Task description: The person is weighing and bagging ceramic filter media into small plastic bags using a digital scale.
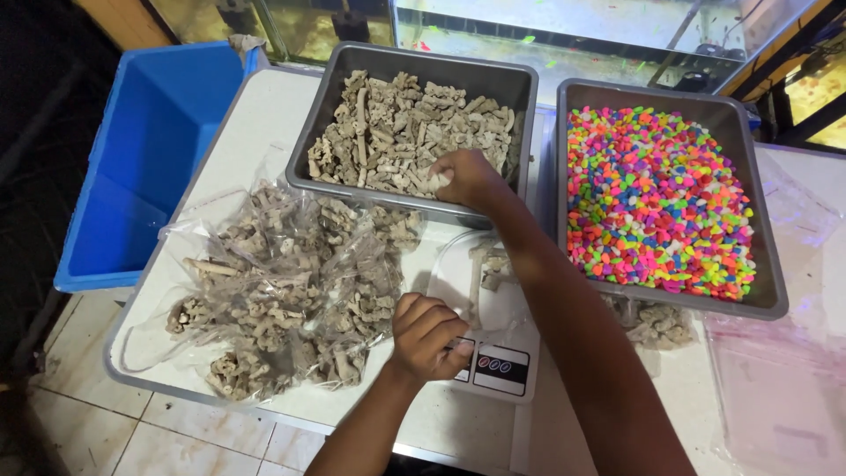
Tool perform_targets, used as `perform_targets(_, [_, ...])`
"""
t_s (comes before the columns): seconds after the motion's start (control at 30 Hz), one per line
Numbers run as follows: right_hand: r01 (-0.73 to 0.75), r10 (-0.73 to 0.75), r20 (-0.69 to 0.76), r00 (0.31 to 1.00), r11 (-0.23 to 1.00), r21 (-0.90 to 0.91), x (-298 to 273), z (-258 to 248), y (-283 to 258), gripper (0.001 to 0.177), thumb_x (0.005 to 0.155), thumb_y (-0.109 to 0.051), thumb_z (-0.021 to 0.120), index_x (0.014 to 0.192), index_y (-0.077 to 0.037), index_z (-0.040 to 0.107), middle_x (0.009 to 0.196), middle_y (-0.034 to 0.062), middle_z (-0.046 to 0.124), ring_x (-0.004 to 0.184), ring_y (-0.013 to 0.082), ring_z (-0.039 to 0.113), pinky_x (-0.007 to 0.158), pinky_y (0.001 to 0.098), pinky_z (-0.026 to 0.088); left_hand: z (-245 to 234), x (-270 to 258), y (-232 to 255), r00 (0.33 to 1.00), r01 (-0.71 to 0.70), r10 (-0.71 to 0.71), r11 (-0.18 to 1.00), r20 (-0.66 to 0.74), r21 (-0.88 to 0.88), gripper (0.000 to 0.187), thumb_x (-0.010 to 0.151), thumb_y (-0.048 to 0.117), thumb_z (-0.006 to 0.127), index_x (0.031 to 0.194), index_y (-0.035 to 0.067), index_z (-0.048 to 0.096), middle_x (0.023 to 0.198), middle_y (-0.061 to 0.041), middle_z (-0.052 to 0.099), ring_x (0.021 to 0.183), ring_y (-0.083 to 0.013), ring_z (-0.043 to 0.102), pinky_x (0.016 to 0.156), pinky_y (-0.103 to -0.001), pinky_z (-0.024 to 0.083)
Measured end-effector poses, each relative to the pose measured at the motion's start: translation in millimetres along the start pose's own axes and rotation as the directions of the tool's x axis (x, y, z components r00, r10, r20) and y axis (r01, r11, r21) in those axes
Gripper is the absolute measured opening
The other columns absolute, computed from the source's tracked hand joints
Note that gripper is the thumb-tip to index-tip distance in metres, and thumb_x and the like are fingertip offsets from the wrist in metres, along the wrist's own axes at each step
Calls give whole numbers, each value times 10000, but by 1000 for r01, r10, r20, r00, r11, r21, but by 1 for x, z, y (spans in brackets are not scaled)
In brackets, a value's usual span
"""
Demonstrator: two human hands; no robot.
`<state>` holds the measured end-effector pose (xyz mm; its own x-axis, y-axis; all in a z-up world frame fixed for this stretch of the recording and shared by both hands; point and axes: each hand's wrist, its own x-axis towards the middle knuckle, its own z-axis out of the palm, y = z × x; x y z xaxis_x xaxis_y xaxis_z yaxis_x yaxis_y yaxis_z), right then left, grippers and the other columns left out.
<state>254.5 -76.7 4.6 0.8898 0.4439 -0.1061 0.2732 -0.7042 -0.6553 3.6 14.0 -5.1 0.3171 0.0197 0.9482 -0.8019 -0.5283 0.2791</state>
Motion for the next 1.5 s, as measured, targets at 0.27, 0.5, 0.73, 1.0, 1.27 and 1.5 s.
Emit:
perform_targets(0.27, [245, -127, -470, 874, 949, 199, -80, -37, -17, 400, 734, -80, 834, 1129, -129, 798, 723, 63, 660, 680, 146, 600, 658, 338, 535, 0, -1, -3, 1000, -18, 18, 1000, 9, 12, 444, 1041, 471, 534, 729, 181, 659, 642, 29, 568, 586, -191, 588, 638, -350, 460])
perform_targets(0.5, [327, -196, -619, 760, 940, 103, -153, -43, -20, 350, 716, -93, 872, 1055, -152, 806, 779, 80, 766, 688, 164, 720, 637, 311, 578, 1, 3, 0, 999, -41, 40, 999, 23, 34, 424, 1042, 458, 524, 765, 167, 659, 649, 26, 552, 593, -190, 580, 653, -363, 460])
perform_targets(0.73, [281, -251, -652, 715, 958, -61, -223, -28, -8, 344, 725, -98, 853, 1063, -89, 793, 734, 170, 687, 667, 337, 697, 622, 437, 546, -3, 3, -6, 1000, -19, 18, 999, 18, 43, 370, 1018, 425, 583, 775, 163, 678, 653, 24, 572, 601, -197, 584, 663, -362, 462])
perform_targets(1.0, [77, -69, -776, 628, 997, -26, -355, 21, 4, 370, 777, 4, 852, 1123, -75, 747, 998, 84, 784, 801, 151, 749, 711, 262, 619, -7, 15, 10, 996, 9, -14, 999, 92, 54, 292, 986, 260, 561, 763, 115, 681, 721, 4, 686, 669, -202, 591, 683, -345, 371])
perform_targets(1.27, [-42, 151, -761, 631, 986, 160, -334, 67, 18, 347, 699, -59, 860, 1037, -124, 817, 822, 142, 776, 689, 293, 754, 578, 395, 616, -1, 1, -4, 999, -35, 35, 999, 16, 28, 335, 1013, 401, 597, 776, 174, 668, 654, 28, 553, 602, -192, 575, 665, -350, 462])
perform_targets(1.5, [-97, 253, -740, 624, 964, 248, -294, 70, 0, 549, 666, -132, 891, 1199, -159, 761, 952, 130, 788, 831, 306, 765, 703, 425, 637, -3, 7, -2, 999, -25, 24, 999, 22, 28, 260, 985, 316, 625, 779, 164, 671, 649, 23, 550, 602, -196, 578, 664, -352, 464])
